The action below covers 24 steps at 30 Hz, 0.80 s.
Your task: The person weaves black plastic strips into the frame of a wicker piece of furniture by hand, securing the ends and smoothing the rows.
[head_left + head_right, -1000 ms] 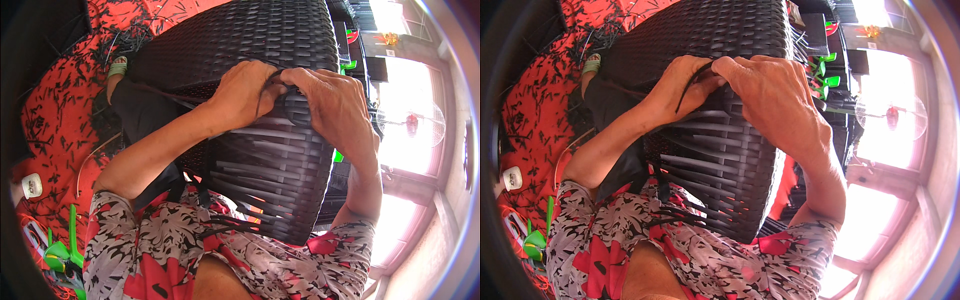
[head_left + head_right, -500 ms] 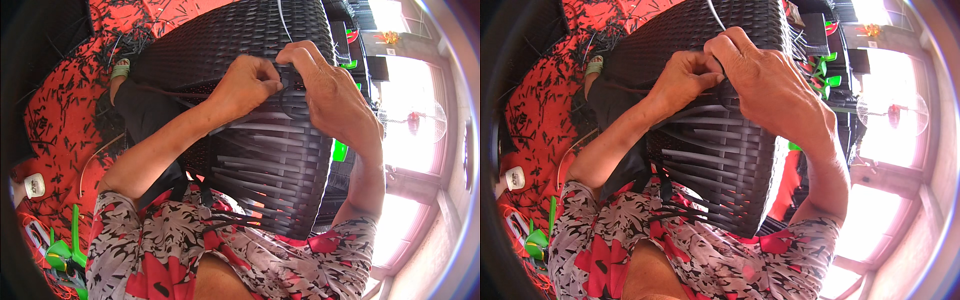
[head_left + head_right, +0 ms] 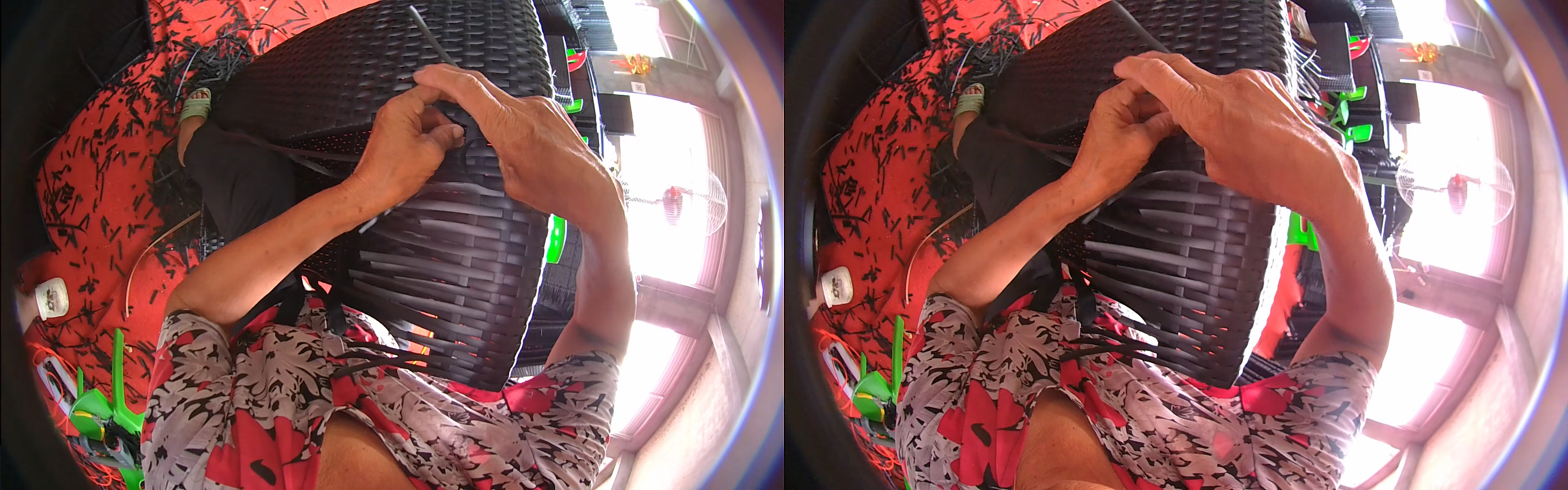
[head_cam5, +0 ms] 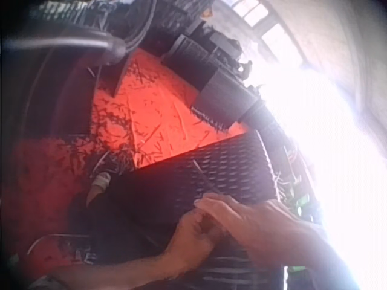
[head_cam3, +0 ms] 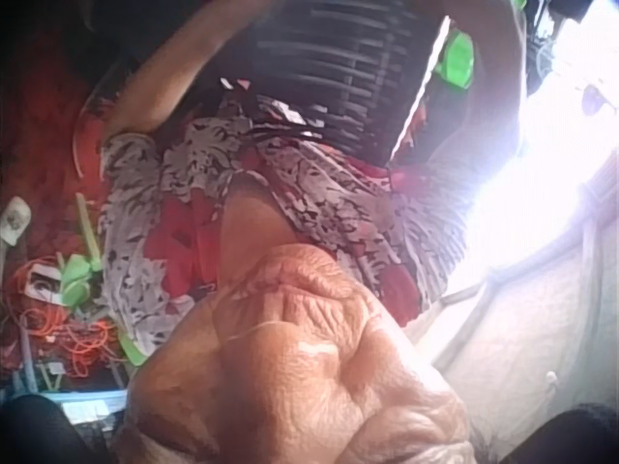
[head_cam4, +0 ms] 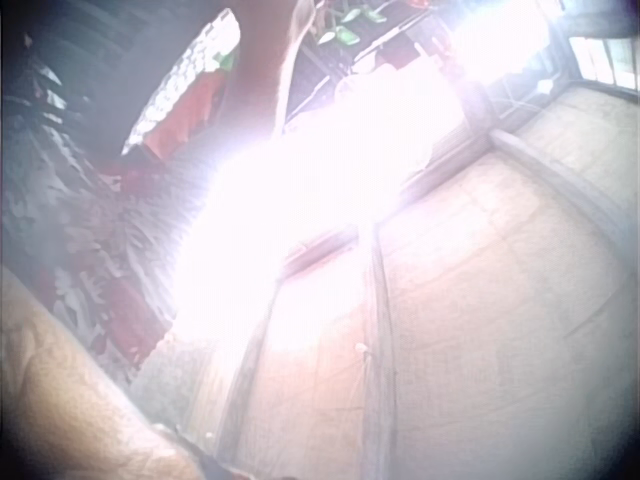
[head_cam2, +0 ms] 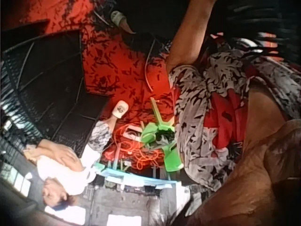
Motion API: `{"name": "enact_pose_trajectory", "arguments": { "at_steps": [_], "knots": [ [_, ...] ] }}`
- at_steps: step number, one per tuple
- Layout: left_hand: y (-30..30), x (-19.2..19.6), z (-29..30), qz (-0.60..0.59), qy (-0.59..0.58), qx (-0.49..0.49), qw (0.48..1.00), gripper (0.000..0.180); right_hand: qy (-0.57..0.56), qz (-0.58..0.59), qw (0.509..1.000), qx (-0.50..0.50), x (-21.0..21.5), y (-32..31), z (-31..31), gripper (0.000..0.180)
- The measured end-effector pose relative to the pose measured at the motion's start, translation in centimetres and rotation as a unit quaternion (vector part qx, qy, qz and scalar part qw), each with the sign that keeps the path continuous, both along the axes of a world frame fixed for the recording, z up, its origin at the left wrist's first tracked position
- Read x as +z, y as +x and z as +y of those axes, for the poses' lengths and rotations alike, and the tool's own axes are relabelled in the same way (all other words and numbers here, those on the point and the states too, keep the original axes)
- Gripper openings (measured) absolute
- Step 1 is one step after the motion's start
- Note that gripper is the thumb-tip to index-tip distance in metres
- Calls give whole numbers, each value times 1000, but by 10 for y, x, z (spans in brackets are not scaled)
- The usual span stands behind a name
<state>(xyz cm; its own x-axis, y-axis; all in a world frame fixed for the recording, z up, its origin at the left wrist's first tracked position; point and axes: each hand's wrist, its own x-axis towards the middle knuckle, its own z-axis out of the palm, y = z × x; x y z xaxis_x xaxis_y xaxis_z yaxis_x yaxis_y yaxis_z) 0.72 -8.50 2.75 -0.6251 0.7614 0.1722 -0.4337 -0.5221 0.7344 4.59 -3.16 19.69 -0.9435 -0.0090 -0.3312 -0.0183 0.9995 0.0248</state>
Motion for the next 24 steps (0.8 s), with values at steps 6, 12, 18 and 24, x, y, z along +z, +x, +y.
{"name": "enact_pose_trajectory", "arguments": {
  "at_steps": [6,12,18,24],
  "knots": [
    [-8,-5,3,123,-12,87,988,16,-3,14,1000,-4,-10,-1,5,85],
    [-26,-11,12,368,-19,140,919,19,-25,-60,998,9,-5,-12,8,72],
    [-30,4,22,615,-25,326,718,17,-13,23,997,78,-30,2,30,67],
    [-45,-26,24,751,-101,257,600,8,104,25,994,28,3,15,2,68]
  ]
}}
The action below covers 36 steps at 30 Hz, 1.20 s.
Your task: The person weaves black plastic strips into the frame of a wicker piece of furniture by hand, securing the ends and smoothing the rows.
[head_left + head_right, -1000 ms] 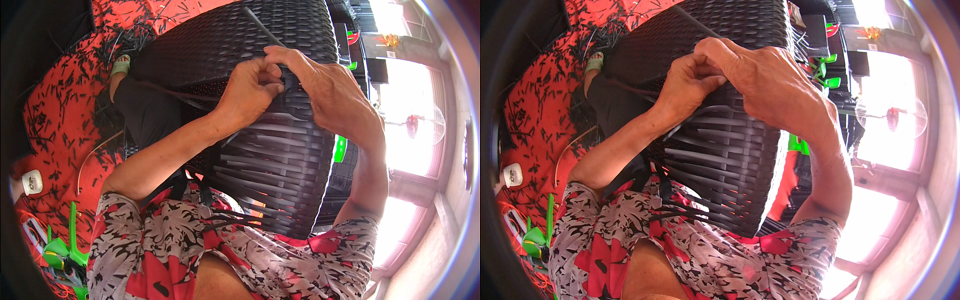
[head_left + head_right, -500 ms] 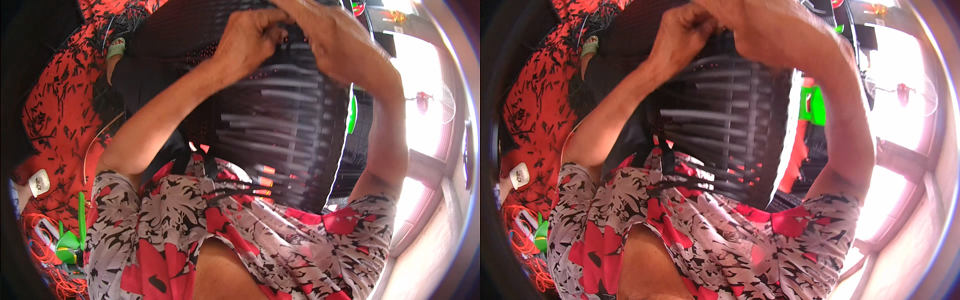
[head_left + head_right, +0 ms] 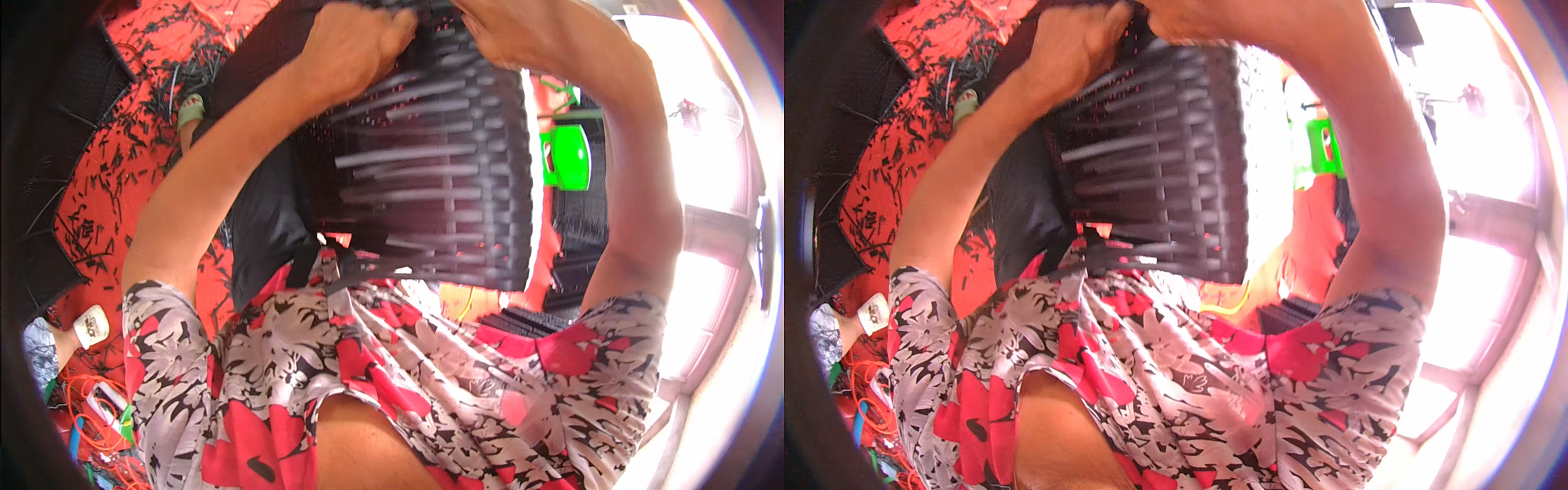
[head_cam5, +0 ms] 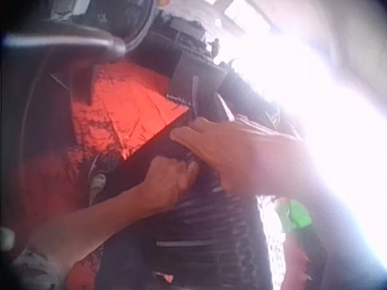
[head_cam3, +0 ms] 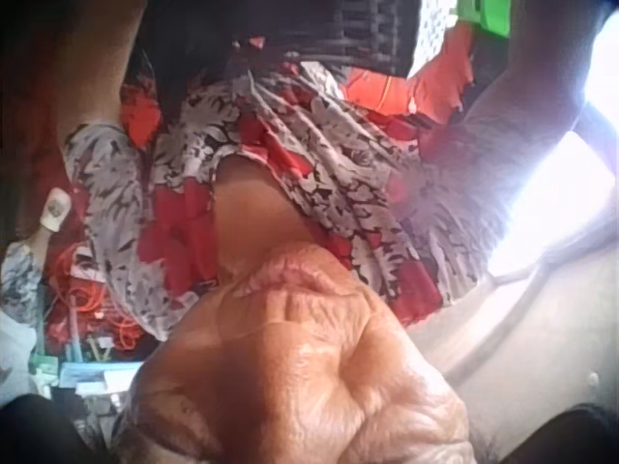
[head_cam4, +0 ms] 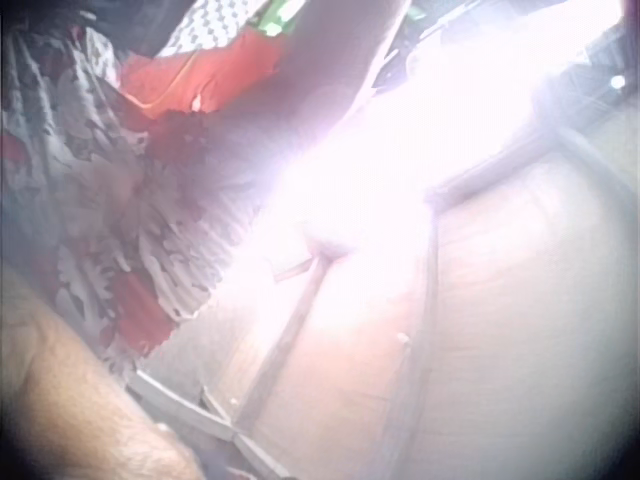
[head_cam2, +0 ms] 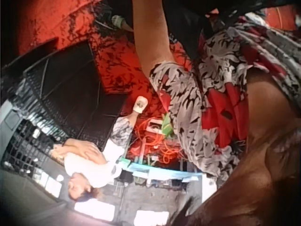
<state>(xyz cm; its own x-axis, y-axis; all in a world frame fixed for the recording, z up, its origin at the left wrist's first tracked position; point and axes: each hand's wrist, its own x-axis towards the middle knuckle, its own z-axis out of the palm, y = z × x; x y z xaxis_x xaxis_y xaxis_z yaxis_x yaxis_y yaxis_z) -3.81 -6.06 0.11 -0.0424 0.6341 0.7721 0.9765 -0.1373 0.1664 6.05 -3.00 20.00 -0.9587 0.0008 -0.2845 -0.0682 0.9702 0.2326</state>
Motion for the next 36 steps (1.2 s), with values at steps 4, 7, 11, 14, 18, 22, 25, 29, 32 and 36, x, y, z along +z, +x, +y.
{"name": "enact_pose_trajectory", "arguments": {
  "at_steps": [4,7,11,14,18,22,25,29,32,36],
  "knots": [
    [-19,-37,-30,-8,20,20,1000,8,-18,51,994,-97,24,14,-12,64],
    [-37,-60,-59,-41,-31,56,997,9,1,169,983,-76,17,29,19,56],
    [-76,-136,-102,-63,-192,214,956,9,-87,315,929,-173,18,66,42,32],
    [-103,-191,-174,-114,-216,277,929,4,-98,361,910,-178,14,68,22,36],
    [-82,-206,-191,-131,-275,246,920,3,-100,433,884,-147,3,75,28,42],
    [-62,-214,-187,-179,-326,172,912,8,-180,522,822,-140,-1,65,27,61],
    [-68,-203,-184,-219,-350,203,888,34,-194,561,783,-187,7,58,17,76],
    [-79,-127,-154,-254,-38,240,936,53,-218,464,828,-227,9,56,39,42],
    [-62,-19,-139,-280,-14,102,954,50,-196,391,881,-181,-4,32,35,26],
    [-44,58,-144,-182,41,-5,982,32,-247,242,934,-85,-13,-4,33,28]
  ]
}}
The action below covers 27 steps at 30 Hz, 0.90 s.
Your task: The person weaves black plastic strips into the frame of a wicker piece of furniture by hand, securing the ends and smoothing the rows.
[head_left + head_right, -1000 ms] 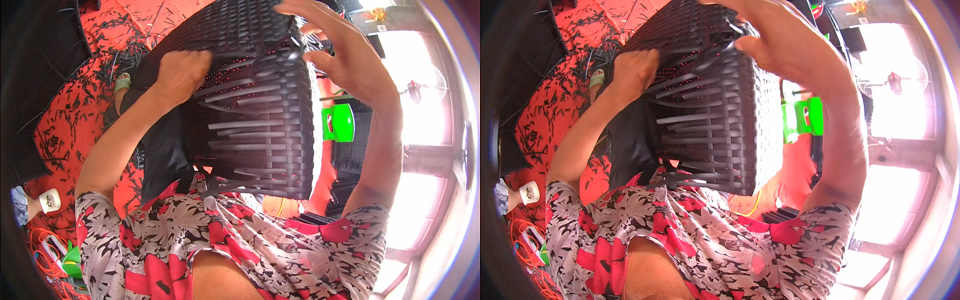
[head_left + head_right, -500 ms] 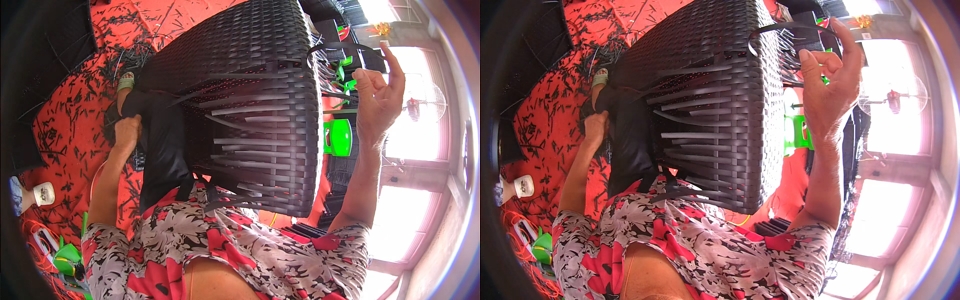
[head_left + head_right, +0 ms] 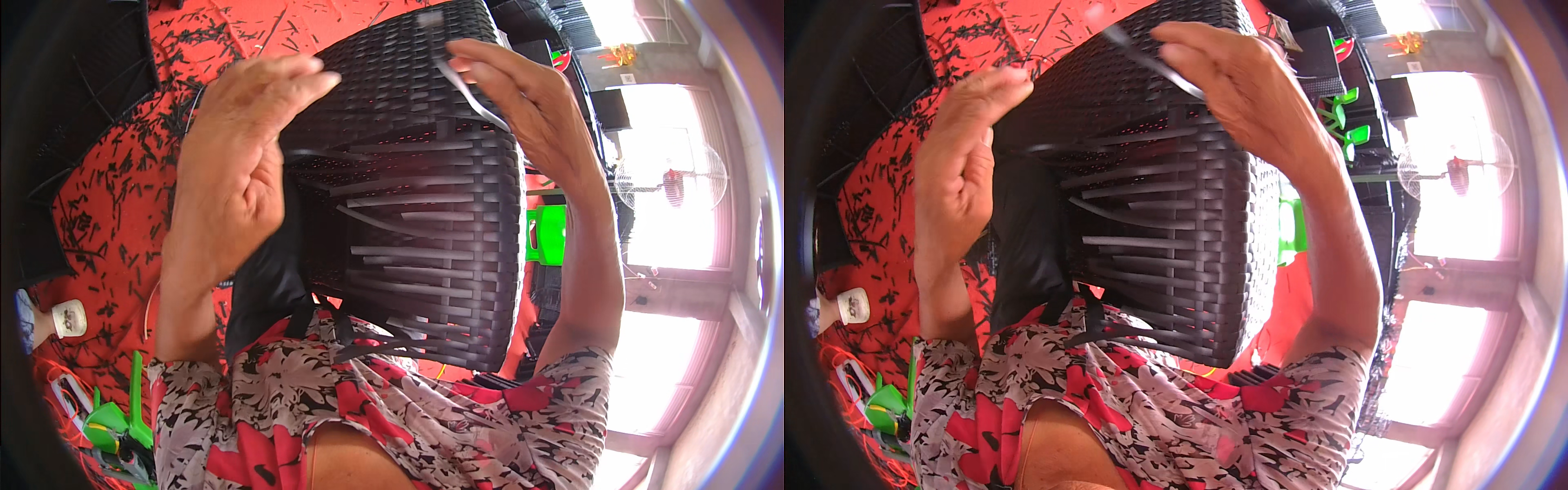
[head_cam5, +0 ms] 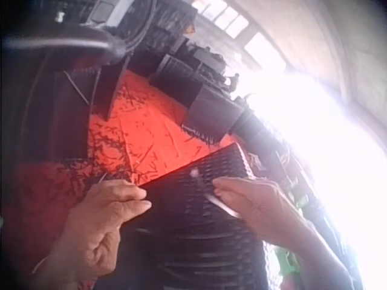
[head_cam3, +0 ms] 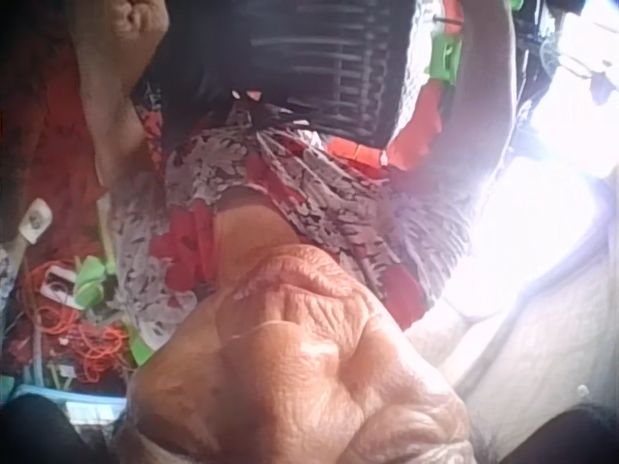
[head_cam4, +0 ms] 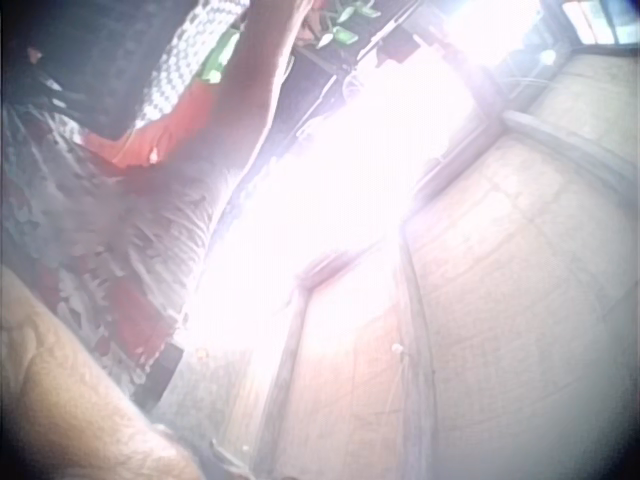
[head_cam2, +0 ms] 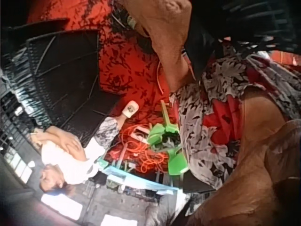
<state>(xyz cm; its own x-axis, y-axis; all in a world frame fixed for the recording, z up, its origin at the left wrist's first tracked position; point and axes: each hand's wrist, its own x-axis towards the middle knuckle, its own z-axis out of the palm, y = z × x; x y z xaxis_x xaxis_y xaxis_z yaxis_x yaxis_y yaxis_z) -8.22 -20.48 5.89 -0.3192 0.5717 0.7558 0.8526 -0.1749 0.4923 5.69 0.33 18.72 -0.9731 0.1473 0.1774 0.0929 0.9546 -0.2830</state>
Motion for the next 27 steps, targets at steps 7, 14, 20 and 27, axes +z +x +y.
{"name": "enact_pose_trajectory", "arguments": {
  "at_steps": [7,14,20,27],
  "knots": [
    [42,6,41,-411,10,-236,880,14,-185,-81,978,-58,13,-30,-11,24],
    [67,-29,101,-443,45,-244,861,16,-5,12,995,-97,42,0,-10,15],
    [73,-28,102,-383,3,-244,891,20,72,-79,989,-97,47,20,-9,10],
    [83,-17,100,-186,-15,-133,973,35,173,-191,962,-92,46,6,-13,7]
  ]
}}
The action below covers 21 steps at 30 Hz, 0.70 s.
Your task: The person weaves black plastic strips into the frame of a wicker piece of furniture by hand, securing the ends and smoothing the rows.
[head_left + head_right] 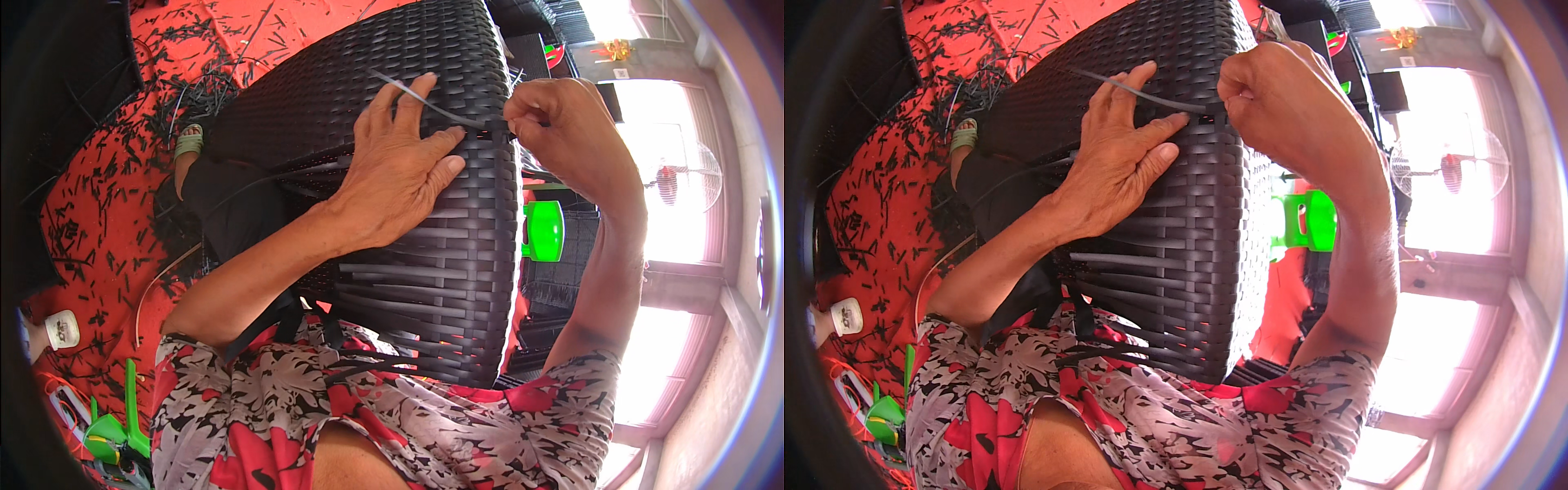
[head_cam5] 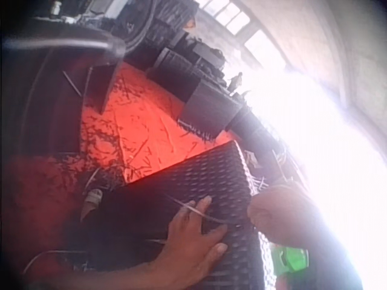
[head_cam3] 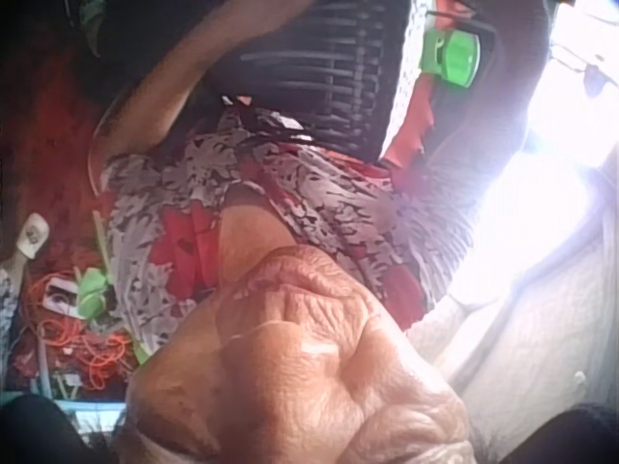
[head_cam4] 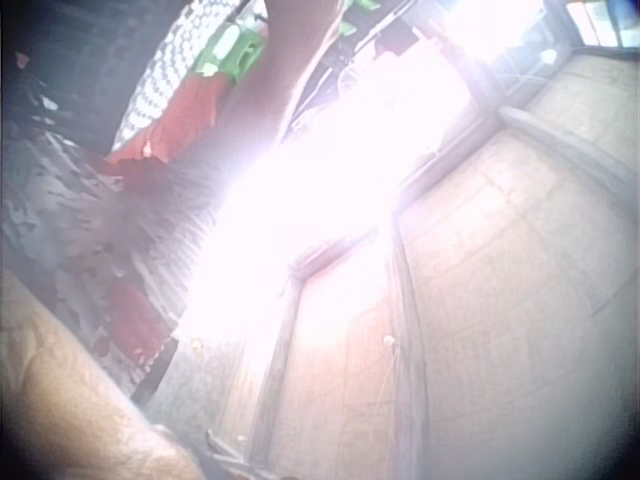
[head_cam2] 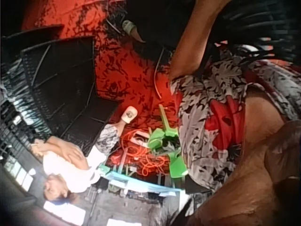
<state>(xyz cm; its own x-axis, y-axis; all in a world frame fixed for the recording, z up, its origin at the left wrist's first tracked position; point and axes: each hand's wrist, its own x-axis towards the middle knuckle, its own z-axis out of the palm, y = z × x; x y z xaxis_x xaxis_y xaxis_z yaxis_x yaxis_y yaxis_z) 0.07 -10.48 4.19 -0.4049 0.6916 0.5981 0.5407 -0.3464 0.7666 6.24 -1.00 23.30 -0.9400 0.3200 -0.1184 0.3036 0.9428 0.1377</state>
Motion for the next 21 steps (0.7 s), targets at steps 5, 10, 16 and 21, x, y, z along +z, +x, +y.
{"name": "enact_pose_trajectory", "arguments": {
  "at_steps": [5,10,16,21],
  "knots": [
    [-8,1,8,4,26,-20,999,37,40,-60,997,27,0,-11,2,7],
    [-2,5,20,0,-28,-29,999,38,22,-57,996,72,-6,-13,5,11],
    [10,13,31,-161,-51,-9,986,26,35,-70,996,36,-14,-14,0,5],
    [4,10,37,-329,5,-33,944,10,54,-43,997,32,-17,-9,-1,6]
  ]
}}
